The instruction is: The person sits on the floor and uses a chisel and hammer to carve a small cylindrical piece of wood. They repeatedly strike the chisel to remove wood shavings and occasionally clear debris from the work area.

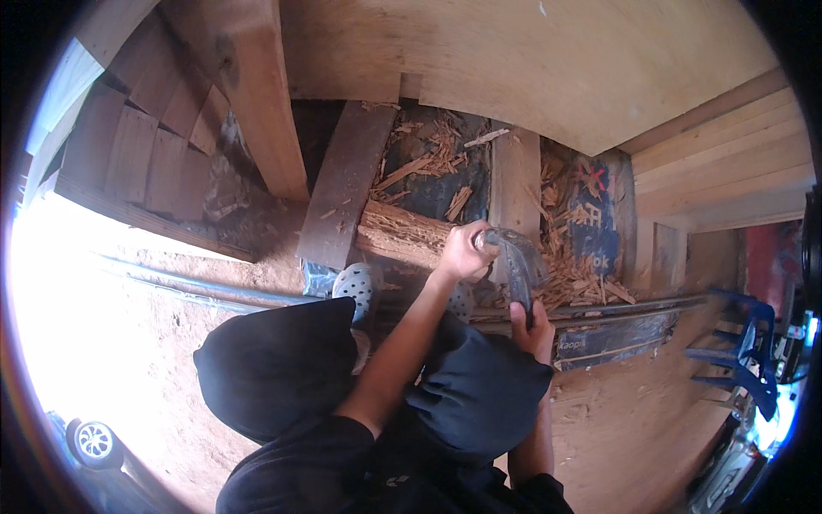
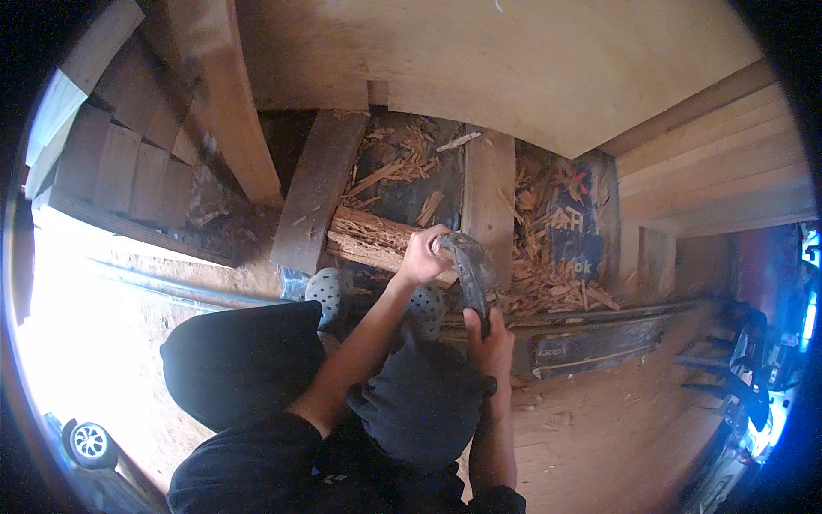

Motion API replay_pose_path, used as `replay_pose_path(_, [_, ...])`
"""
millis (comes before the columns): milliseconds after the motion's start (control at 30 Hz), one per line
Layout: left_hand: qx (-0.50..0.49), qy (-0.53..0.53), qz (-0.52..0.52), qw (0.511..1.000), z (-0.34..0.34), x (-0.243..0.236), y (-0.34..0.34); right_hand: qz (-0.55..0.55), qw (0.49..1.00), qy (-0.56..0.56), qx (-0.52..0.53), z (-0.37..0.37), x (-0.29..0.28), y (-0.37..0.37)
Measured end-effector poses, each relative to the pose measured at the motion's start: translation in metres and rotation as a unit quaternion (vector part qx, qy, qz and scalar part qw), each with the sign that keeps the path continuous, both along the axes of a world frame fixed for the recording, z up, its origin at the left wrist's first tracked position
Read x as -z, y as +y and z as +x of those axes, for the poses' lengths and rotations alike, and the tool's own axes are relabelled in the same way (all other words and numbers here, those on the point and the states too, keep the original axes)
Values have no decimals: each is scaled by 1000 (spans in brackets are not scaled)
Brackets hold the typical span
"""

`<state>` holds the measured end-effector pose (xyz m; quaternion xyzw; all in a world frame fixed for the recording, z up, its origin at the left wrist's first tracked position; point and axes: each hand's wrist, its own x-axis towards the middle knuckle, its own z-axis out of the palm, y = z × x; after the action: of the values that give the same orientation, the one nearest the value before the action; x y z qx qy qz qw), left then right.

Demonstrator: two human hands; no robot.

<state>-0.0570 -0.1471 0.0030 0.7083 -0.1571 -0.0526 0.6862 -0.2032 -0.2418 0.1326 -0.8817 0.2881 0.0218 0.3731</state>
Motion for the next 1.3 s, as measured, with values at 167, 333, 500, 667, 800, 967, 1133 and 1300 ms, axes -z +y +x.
replay_pose_path(167, [11,65,1,998,7,-8,0,-20,999,22,-16,13,-4,3])
replay_pose_path(333, [-33,61,8,998,12,-12,-2,1,998,59,-1,30,-18,8])
replay_pose_path(500, [-46,83,0,995,13,-5,-2,-8,998,56,-35,36,-26,13])
replay_pose_path(667, [-45,112,-55,991,20,-4,2,30,999,22,-36,40,-11,10])
replay_pose_path(800, [-61,65,-33,996,26,-6,6,9,996,-83,-8,38,-34,1])
replay_pose_path(967, [-25,93,-29,995,25,-2,6,338,862,-374,-48,19,-142,-19])
replay_pose_path(1133, [-39,36,9,999,25,1,-1,244,749,-613,-70,30,-155,-19])
replay_pose_path(1300, [-19,116,-29,993,23,0,4,-325,922,-104,-185,48,-34,-7])
